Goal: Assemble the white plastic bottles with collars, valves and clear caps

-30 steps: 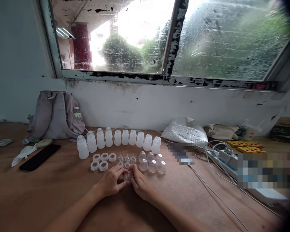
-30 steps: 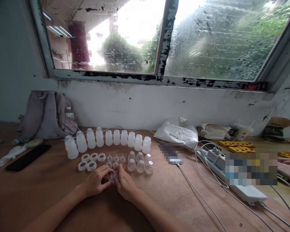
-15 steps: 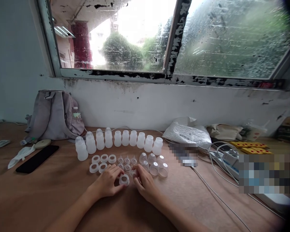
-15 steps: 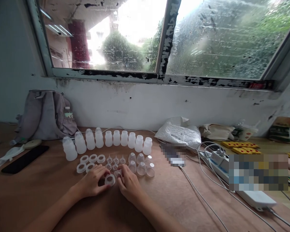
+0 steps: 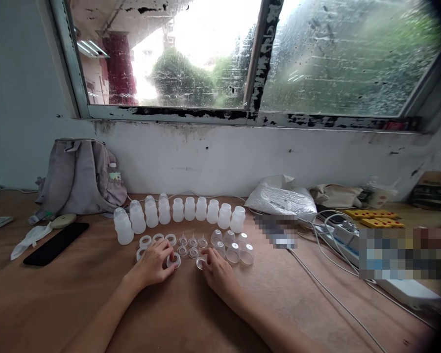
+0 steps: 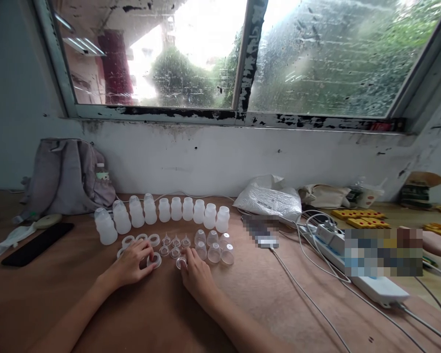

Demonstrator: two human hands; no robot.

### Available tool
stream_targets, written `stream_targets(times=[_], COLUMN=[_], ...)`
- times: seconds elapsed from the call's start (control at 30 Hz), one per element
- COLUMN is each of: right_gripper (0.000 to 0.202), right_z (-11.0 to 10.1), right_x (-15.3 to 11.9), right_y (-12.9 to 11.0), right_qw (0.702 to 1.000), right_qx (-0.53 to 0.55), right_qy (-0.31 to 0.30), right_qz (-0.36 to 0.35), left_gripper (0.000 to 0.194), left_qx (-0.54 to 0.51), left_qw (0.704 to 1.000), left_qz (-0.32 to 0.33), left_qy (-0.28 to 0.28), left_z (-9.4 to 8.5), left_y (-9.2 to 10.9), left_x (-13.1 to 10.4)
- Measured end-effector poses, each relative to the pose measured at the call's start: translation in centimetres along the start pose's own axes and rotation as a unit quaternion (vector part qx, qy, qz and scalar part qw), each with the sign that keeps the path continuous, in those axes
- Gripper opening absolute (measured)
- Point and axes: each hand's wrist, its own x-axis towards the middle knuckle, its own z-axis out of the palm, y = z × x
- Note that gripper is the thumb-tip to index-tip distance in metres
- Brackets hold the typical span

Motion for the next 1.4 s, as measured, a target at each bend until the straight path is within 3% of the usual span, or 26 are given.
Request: stream_targets(times=[0.23, 0.37, 0.5, 0.7, 1.0, 1.2, 1.4], right_gripper=[0.017, 0.017, 0.017, 0.015, 0.020, 0.020, 0.021], right_z=[0.0, 0.3, 0.3, -0.1, 0.4, 0.3, 0.4], right_x=[0.1, 0.2, 0.2, 0.8, 1.2, 1.5, 2.0], right_y=[0.0, 0.3, 0.4, 0.5, 0.6, 0.7, 0.5], right_qw=[1.000, 0.999, 1.000, 0.999, 0.999, 0.996, 0.996], right_qx=[0.022, 0.024, 0.015, 0.018, -0.003, 0.002, -0.006], right_qy=[0.016, 0.025, 0.020, 0.029, 0.016, 0.020, 0.008], right_qz=[0.005, 0.004, 0.009, 0.018, 0.049, 0.085, 0.090], left_gripper=[0.021, 0.037, 0.053, 0.055, 0.053, 0.038, 0.033], left_qx=[-0.016, -0.024, -0.017, 0.001, 0.008, 0.015, 0.016], left_qw=[0.999, 0.997, 0.998, 0.998, 0.998, 0.998, 0.997], left_qz=[-0.030, -0.058, -0.044, -0.029, -0.005, 0.029, 0.024], left_qy=[0.030, 0.049, 0.049, 0.057, 0.066, 0.062, 0.065], left_z=[0.6, 1.5, 2.0, 2.3, 2.1, 2.4, 2.4], left_y=[-1.5, -3.1, -4.3, -4.9, -4.5, -3.4, -2.8], left_x=[0.0, 0.0, 0.0, 0.0, 0.2, 0.3, 0.3])
